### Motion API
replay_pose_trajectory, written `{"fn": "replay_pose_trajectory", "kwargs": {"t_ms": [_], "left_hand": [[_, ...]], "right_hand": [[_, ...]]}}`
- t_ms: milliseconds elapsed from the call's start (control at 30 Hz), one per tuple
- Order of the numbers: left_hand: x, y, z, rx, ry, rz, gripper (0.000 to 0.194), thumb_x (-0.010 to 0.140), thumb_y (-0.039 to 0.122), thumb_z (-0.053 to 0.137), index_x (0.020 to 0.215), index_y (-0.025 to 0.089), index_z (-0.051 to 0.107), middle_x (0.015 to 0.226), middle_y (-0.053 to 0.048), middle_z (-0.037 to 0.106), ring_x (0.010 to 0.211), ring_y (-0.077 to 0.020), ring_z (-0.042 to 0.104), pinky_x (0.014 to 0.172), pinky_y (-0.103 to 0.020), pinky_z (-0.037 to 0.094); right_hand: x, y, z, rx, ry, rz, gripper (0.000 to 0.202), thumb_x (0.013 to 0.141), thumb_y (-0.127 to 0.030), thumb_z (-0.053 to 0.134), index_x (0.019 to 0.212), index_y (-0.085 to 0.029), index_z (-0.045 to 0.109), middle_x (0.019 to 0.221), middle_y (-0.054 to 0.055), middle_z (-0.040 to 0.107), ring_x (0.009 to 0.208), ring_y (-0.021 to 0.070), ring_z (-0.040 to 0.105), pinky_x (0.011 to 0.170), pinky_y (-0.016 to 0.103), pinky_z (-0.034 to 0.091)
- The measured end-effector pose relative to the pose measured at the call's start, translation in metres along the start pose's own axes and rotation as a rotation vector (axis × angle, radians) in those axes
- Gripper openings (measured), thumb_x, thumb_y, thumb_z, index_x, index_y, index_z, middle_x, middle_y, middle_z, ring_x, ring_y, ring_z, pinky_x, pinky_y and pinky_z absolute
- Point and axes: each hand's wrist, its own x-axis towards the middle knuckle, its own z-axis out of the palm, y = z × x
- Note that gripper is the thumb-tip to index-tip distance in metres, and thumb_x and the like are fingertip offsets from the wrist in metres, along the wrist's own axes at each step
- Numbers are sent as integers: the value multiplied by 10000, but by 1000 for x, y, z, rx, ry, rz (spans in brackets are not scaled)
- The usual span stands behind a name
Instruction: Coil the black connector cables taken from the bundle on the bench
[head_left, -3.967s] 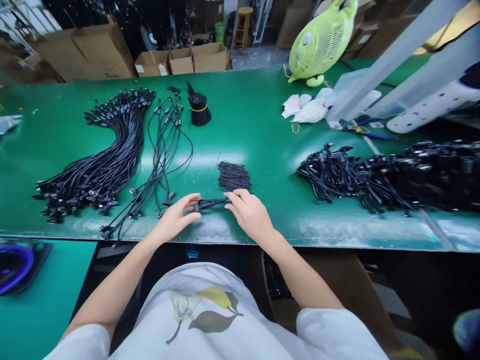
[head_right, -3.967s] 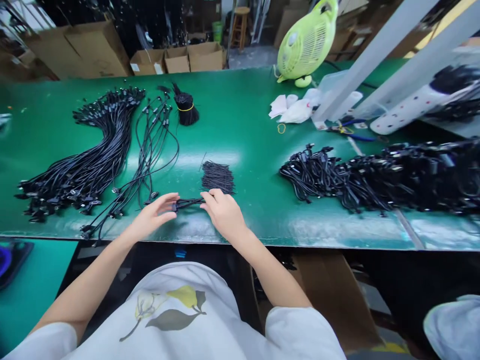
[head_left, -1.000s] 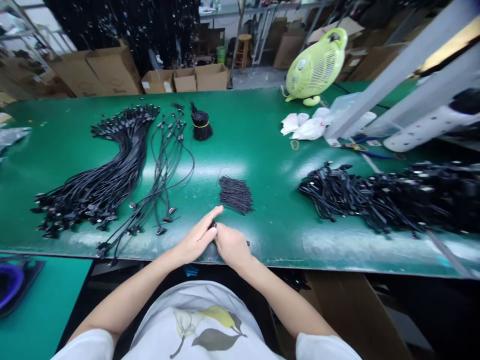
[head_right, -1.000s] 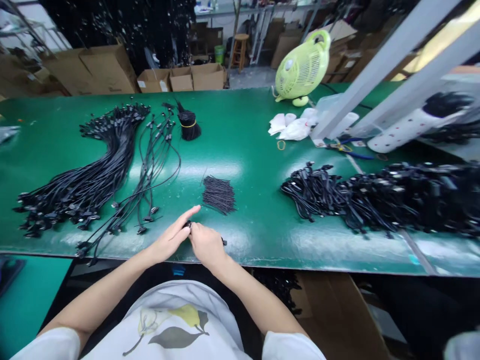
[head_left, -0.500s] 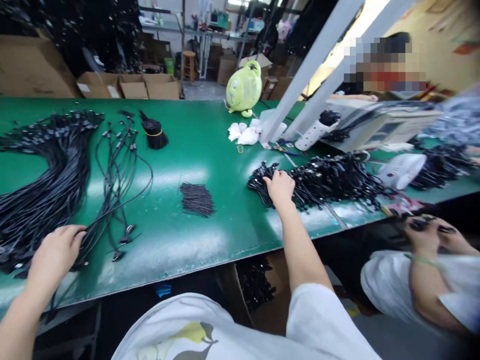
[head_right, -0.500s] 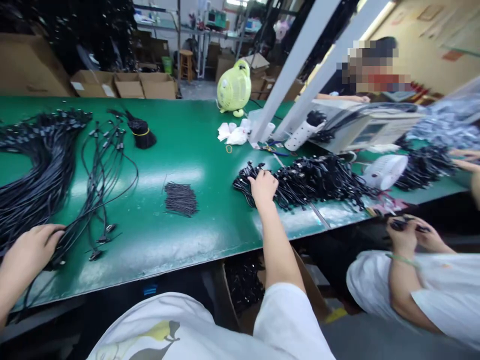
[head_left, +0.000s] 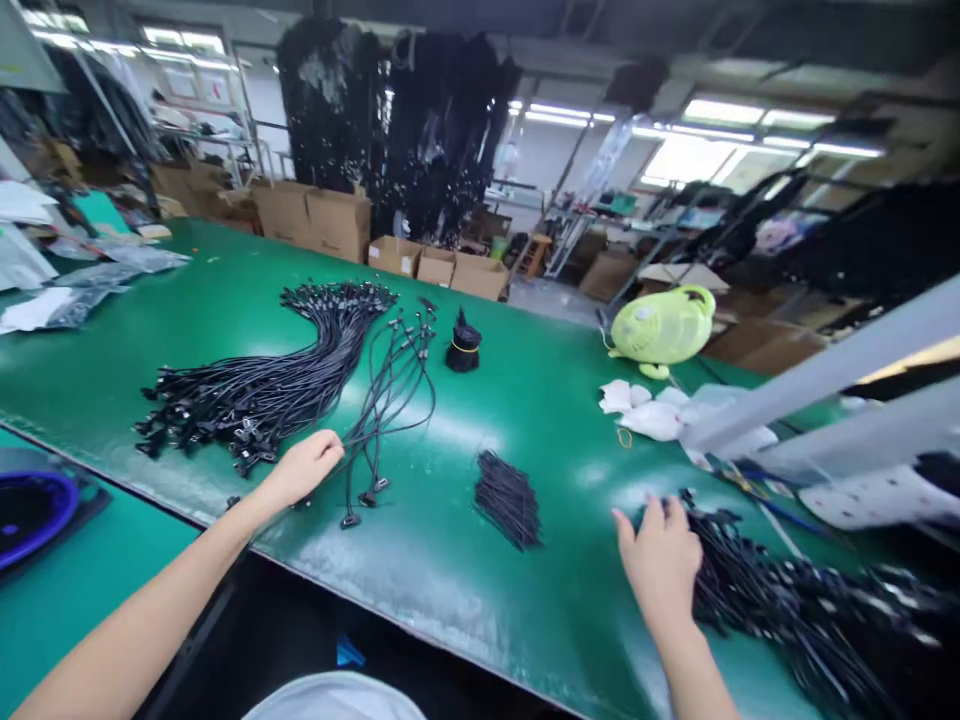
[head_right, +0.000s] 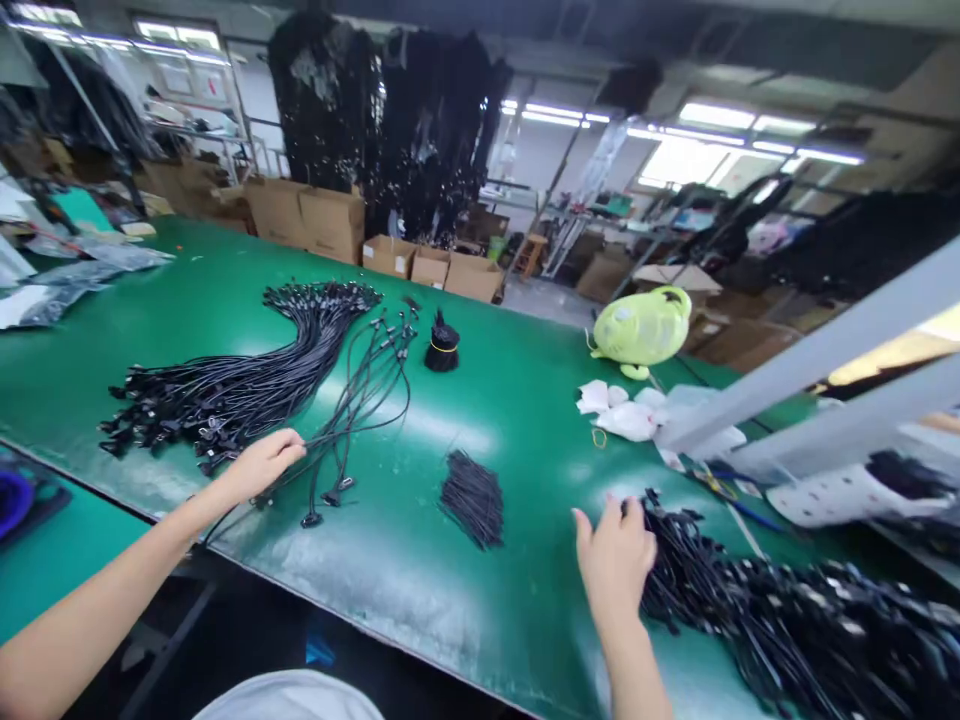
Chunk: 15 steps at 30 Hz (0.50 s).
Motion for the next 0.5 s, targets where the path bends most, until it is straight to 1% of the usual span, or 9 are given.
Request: {"fn": "replay_pose_trajectory", "kwargs": {"t_ms": [67, 100, 133, 200, 267, 333, 367, 433, 500], "left_hand": [[-15, 22, 3, -376, -257, -5, 293, 890, 424, 459, 794, 173, 576, 812, -39, 601, 750, -175, 539, 743, -318, 455], [-23, 33, 6, -560, -383, 2, 298, 881, 435, 506, 791, 162, 585, 827, -43, 606, 743, -162, 538, 729, -301, 451], [-31, 42, 8, -717, -493, 16, 303, 873, 436, 547, 779, 151, 592, 847, -53, 611, 743, -154, 540, 722, -291, 446], [-48, 58, 12, -890, -638, 38, 305, 868, 420, 595, 754, 137, 605, 873, -67, 622, 739, -144, 552, 719, -282, 440], [-66, 66, 11, -963, -708, 43, 298, 877, 397, 604, 746, 129, 620, 898, -75, 628, 747, -144, 572, 743, -288, 448], [-85, 63, 2, -1006, -689, 17, 280, 881, 382, 611, 762, 130, 638, 900, -69, 626, 758, -147, 588, 762, -288, 461], [-95, 57, -5, -1034, -637, -12, 271, 878, 376, 620, 762, 132, 642, 898, -65, 623, 763, -146, 594, 763, -281, 469], [-111, 37, -24, -1101, -459, -113, 244, 862, 355, 648, 752, 138, 646, 908, -55, 619, 776, -138, 599, 756, -257, 484], [-124, 11, -44, -1173, -252, -231, 215, 832, 320, 687, 727, 137, 648, 932, -51, 624, 806, -133, 603, 766, -236, 501]], "right_hand": [[8, -55, -12, 274, -103, -171, 575, 963, -454, 381, 1406, -89, 423, 1318, 243, 516, 1130, 325, 566, 948, 501, 472], [11, -88, -17, 406, -171, -257, 559, 967, -444, 397, 1437, -142, 381, 1335, 203, 513, 1105, 280, 586, 940, 452, 494], [14, -123, -22, 503, -234, -344, 566, 966, -435, 422, 1466, -187, 334, 1402, 178, 459, 1102, 249, 592, 936, 418, 507], [23, -195, -26, 580, -321, -533, 624, 952, -421, 479, 1503, -226, 263, 1518, 150, 321, 1184, 234, 551, 997, 404, 479], [39, -259, -22, 561, -375, -666, 631, 940, -371, 519, 1503, -214, 280, 1532, 147, 302, 1239, 224, 510, 1009, 373, 468], [64, -305, -10, 419, -462, -783, 489, 925, -309, 560, 1395, -208, 468, 1404, 134, 481, 1172, 202, 543, 975, 332, 468], [79, -319, -4, 377, -490, -794, 365, 912, -269, 582, 1270, -196, 584, 1264, 120, 589, 1076, 187, 582, 933, 304, 473], [110, -334, 7, 312, -497, -751, 181, 925, -217, 554, 1027, -139, 682, 1021, 111, 666, 917, 161, 600, 854, 267, 459], [138, -335, 10, 288, -448, -669, 263, 977, -222, 453, 945, -92, 679, 956, 117, 656, 882, 144, 585, 824, 247, 426]]}}
